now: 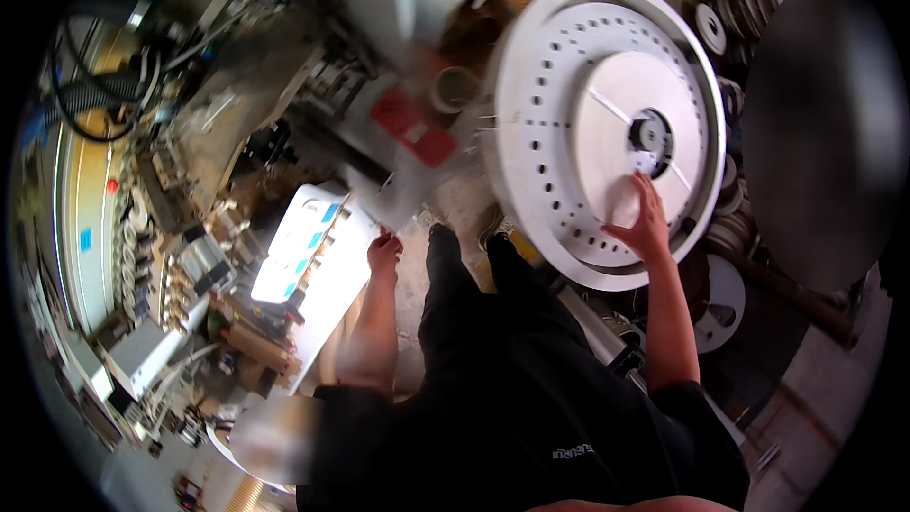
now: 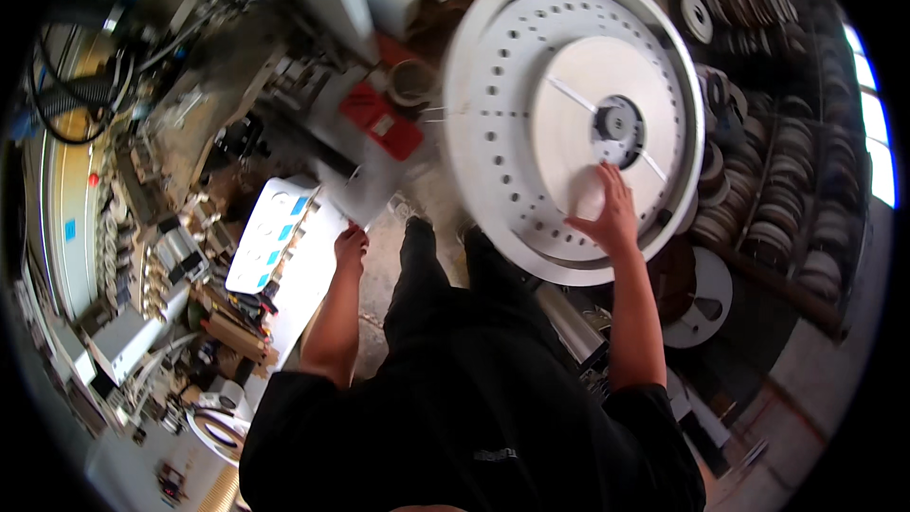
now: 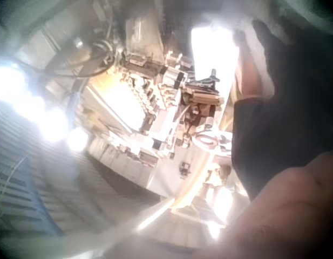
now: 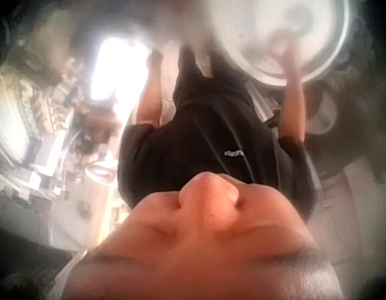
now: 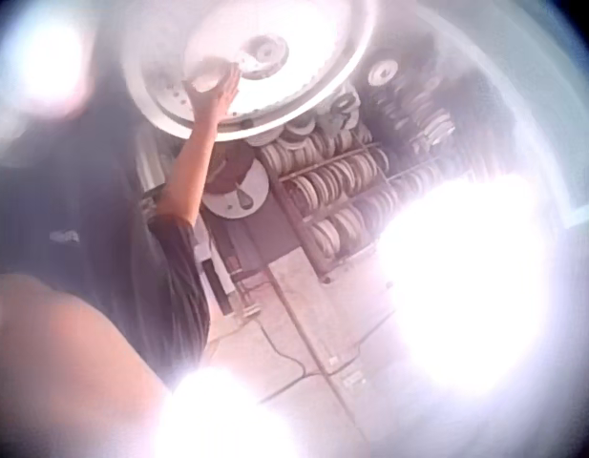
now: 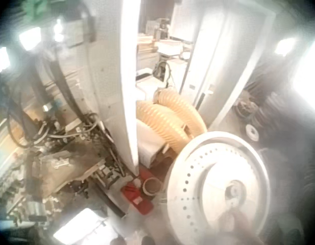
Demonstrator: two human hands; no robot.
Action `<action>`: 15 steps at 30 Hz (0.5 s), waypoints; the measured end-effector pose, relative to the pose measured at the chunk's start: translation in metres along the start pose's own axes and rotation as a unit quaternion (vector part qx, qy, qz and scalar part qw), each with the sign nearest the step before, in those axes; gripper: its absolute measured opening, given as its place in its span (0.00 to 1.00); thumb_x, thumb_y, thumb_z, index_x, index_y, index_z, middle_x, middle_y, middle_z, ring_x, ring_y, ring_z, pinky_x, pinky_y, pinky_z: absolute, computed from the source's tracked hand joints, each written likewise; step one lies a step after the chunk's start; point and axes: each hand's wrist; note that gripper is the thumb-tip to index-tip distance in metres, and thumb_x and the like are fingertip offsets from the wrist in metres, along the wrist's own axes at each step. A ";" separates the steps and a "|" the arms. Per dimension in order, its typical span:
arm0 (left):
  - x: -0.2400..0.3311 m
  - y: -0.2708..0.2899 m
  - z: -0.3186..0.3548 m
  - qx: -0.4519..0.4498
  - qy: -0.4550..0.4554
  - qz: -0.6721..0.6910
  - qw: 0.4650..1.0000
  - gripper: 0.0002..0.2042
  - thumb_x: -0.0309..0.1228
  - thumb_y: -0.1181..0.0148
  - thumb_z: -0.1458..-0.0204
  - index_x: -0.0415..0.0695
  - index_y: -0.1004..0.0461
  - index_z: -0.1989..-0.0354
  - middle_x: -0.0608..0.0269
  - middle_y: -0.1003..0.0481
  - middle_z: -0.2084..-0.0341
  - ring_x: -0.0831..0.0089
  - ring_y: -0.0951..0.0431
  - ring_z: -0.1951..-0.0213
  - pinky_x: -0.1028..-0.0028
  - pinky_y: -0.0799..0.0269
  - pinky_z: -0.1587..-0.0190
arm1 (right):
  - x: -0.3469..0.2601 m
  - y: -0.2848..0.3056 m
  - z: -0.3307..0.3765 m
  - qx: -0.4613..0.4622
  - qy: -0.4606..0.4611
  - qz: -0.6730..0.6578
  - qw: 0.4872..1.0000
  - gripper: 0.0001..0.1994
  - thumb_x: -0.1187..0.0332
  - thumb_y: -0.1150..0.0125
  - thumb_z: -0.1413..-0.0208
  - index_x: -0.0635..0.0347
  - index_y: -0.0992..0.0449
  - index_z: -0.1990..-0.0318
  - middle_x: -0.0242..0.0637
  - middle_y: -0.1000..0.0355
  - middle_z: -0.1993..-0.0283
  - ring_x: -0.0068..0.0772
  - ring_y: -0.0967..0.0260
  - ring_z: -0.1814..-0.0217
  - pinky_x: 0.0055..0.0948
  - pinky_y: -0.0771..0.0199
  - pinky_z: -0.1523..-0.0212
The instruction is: The person handles various furniture components in a workshop, including white panels and circular spools. They use a file to smooth the edges of a metal bracket and a screwdriver to adjust a machine. The person then moves to a storage area to retrieve and stack flat-packed furniture boxes.
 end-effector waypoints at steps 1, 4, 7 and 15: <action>0.018 -0.019 0.038 0.009 -0.027 0.096 0.995 0.05 0.24 0.36 0.49 0.42 0.23 0.64 0.69 0.27 0.78 0.77 0.30 0.78 0.75 0.36 0.75 | -0.001 0.003 -0.005 0.001 0.000 0.010 1.000 0.57 0.57 0.14 0.71 0.49 0.41 0.27 0.36 0.45 0.21 0.45 0.53 0.17 0.64 0.49 0.24; 0.068 -0.057 0.122 -0.066 -0.145 0.213 0.964 0.08 0.23 0.38 0.44 0.43 0.25 0.56 0.69 0.27 0.77 0.76 0.30 0.78 0.76 0.35 0.74 | -0.008 0.013 -0.007 0.013 -0.005 0.015 1.000 0.55 0.56 0.13 0.73 0.47 0.38 0.30 0.32 0.42 0.23 0.44 0.49 0.19 0.72 0.48 0.28; 0.143 -0.101 0.198 -0.134 -0.218 0.062 0.965 0.08 0.28 0.40 0.38 0.41 0.26 0.53 0.65 0.25 0.76 0.73 0.25 0.75 0.74 0.29 0.69 | -0.005 0.011 -0.001 0.013 -0.023 0.000 1.000 0.52 0.54 0.13 0.73 0.45 0.35 0.33 0.32 0.40 0.25 0.44 0.47 0.21 0.75 0.51 0.28; 0.269 -0.297 0.311 -0.075 -0.435 -0.673 0.593 0.21 0.48 0.48 0.36 0.39 0.25 0.56 0.49 0.17 0.66 0.50 0.16 0.62 0.56 0.22 0.58 | 0.012 0.011 0.018 0.041 0.007 -0.001 0.999 0.44 0.46 0.22 0.64 0.52 0.31 0.37 0.36 0.43 0.23 0.42 0.49 0.19 0.80 0.55 0.30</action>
Point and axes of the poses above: each hand's wrist, its own z-axis away from the middle knuckle, its own y-axis out of the back of the hand, x = y × z
